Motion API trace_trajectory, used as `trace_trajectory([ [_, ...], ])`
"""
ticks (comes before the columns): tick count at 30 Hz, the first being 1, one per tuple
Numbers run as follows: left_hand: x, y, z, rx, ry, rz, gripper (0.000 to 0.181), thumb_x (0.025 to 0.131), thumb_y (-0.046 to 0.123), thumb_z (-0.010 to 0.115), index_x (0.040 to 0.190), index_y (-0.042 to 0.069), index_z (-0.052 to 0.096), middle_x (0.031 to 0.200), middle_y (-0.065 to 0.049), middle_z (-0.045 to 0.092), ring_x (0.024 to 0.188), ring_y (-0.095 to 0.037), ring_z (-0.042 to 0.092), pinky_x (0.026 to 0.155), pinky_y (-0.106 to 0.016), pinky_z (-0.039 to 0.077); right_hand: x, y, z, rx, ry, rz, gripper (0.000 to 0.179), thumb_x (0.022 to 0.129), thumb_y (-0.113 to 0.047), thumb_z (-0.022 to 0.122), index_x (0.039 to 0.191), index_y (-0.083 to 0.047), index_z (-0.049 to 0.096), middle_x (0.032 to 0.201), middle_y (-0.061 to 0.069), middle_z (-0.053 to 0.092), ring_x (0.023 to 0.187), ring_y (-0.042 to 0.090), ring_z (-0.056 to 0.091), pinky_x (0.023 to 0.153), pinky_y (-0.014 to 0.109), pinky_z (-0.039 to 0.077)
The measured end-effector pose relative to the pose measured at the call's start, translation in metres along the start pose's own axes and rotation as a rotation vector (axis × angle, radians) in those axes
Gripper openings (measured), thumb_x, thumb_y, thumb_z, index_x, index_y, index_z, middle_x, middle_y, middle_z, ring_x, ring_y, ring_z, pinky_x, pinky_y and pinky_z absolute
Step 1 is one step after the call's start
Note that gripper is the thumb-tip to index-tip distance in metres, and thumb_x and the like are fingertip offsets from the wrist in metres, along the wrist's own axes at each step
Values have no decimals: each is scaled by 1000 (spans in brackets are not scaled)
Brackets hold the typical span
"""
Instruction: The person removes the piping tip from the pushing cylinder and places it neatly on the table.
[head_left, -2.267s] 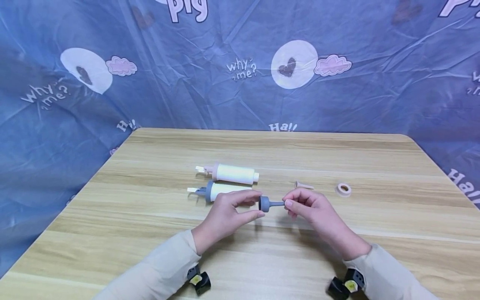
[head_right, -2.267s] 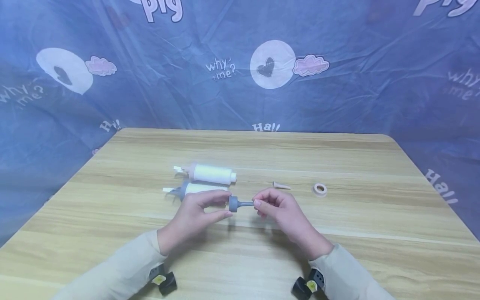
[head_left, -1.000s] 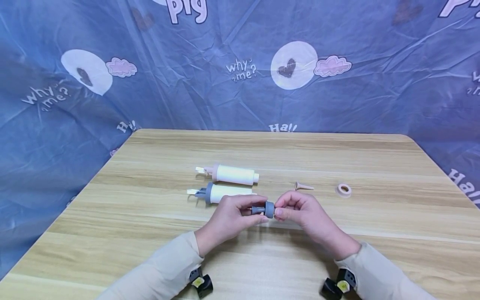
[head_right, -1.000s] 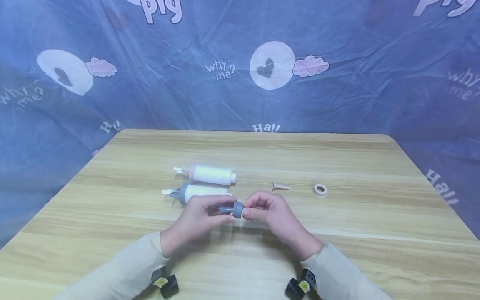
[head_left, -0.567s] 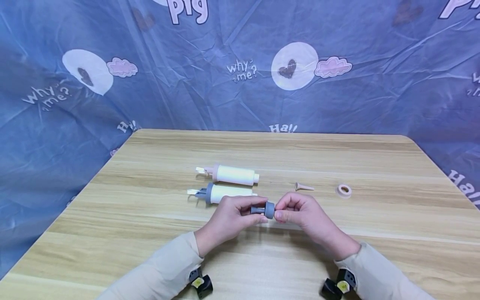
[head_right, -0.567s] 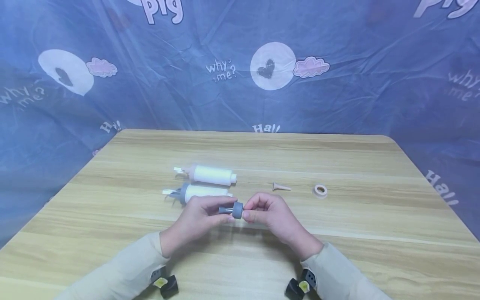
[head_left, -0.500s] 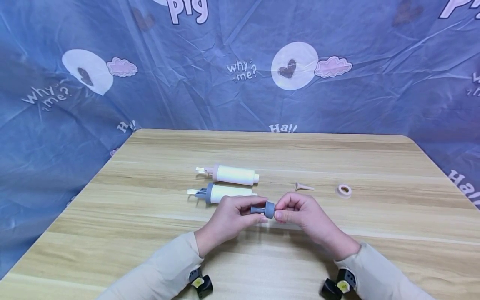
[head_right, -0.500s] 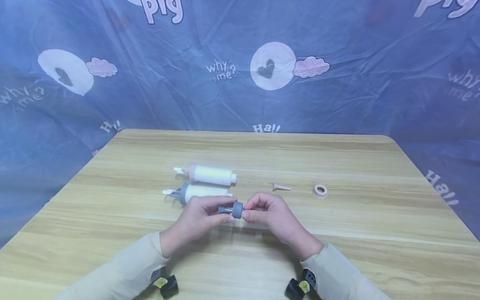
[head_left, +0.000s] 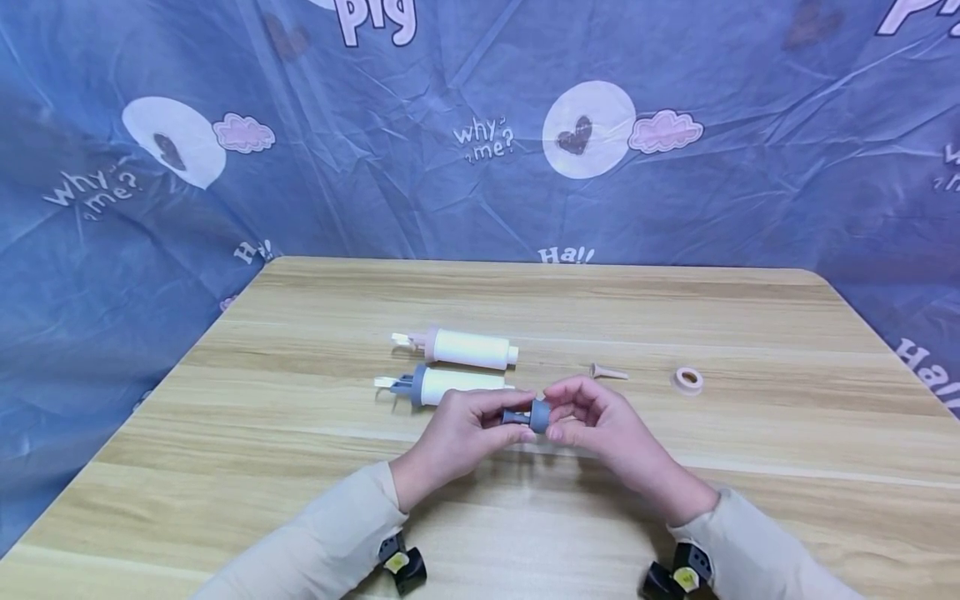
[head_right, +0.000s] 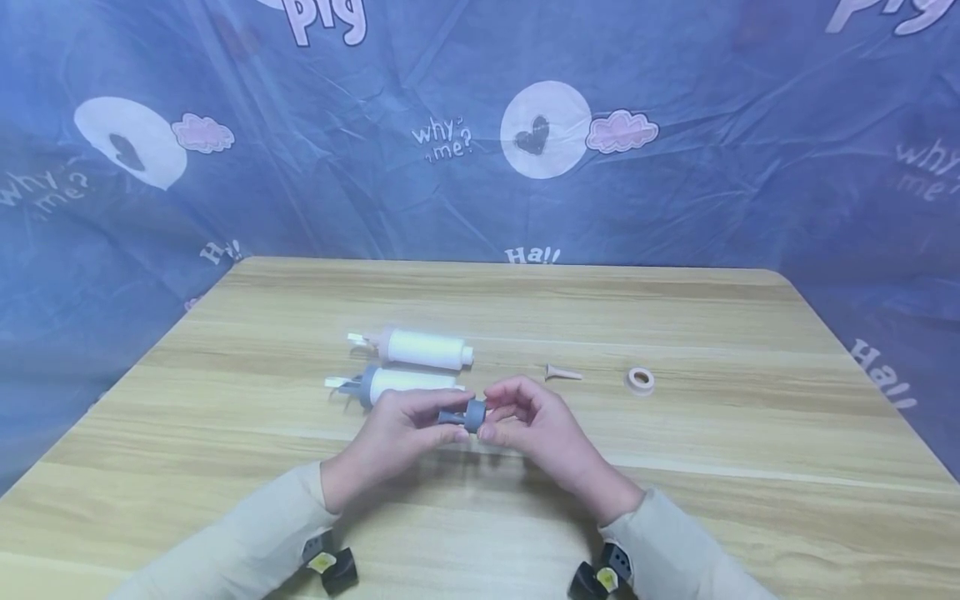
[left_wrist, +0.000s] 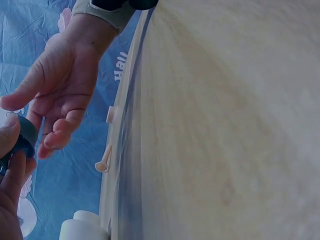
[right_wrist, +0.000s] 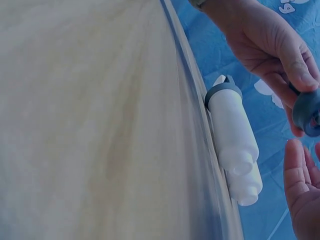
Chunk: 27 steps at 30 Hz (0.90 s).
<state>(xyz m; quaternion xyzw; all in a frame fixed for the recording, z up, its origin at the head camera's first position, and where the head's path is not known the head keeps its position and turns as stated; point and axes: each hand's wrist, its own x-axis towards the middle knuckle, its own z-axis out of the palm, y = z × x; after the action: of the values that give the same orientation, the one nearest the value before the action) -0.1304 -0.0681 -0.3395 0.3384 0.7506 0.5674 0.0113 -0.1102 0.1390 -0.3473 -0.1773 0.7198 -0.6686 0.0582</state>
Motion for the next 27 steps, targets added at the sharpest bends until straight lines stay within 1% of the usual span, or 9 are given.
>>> trace_trajectory([
  [3, 0, -1, 0, -11, 3, 13, 39, 75, 8, 74, 112, -1, 65, 108, -13, 67, 98, -17, 65, 79, -21, 52, -1, 0, 3, -30, 9, -7, 48, 75, 0, 71, 116, 9, 48, 99, -1, 61, 88, 11, 62, 74, 25, 54],
  [6, 1, -1, 1, -20, 4, 13, 39, 75, 7, 74, 112, 0, 65, 108, -13, 67, 97, -17, 66, 79, -22, 53, -1, 0, 6, -40, 9, -22, 47, 74, 0, 72, 114, 8, 50, 99, 0, 62, 87, 12, 63, 74, 26, 54],
  [12, 1, -1, 1, -18, 2, 13, 38, 76, 8, 73, 112, 0, 65, 108, -13, 67, 97, -17, 66, 78, -22, 53, -2, 0, 7, -29, 1, -48, 44, 75, 1, 71, 112, 8, 50, 96, 0, 63, 85, 11, 63, 74, 25, 54],
  [21, 1, 0, 2, -37, -1, -18, 39, 75, 9, 74, 112, 2, 66, 108, -13, 67, 94, -16, 67, 77, -23, 53, -3, 0, 6, -38, 11, -40, 40, 76, -1, 70, 110, 8, 52, 92, -1, 63, 82, 9, 62, 72, 23, 54],
  [27, 2, 1, 2, -38, -7, -23, 39, 74, 8, 75, 112, 2, 66, 108, -13, 67, 96, -16, 66, 78, -22, 53, -3, 0, 5, -29, 19, -41, 40, 76, 0, 70, 110, 9, 51, 93, -2, 62, 82, 9, 61, 72, 22, 53],
])
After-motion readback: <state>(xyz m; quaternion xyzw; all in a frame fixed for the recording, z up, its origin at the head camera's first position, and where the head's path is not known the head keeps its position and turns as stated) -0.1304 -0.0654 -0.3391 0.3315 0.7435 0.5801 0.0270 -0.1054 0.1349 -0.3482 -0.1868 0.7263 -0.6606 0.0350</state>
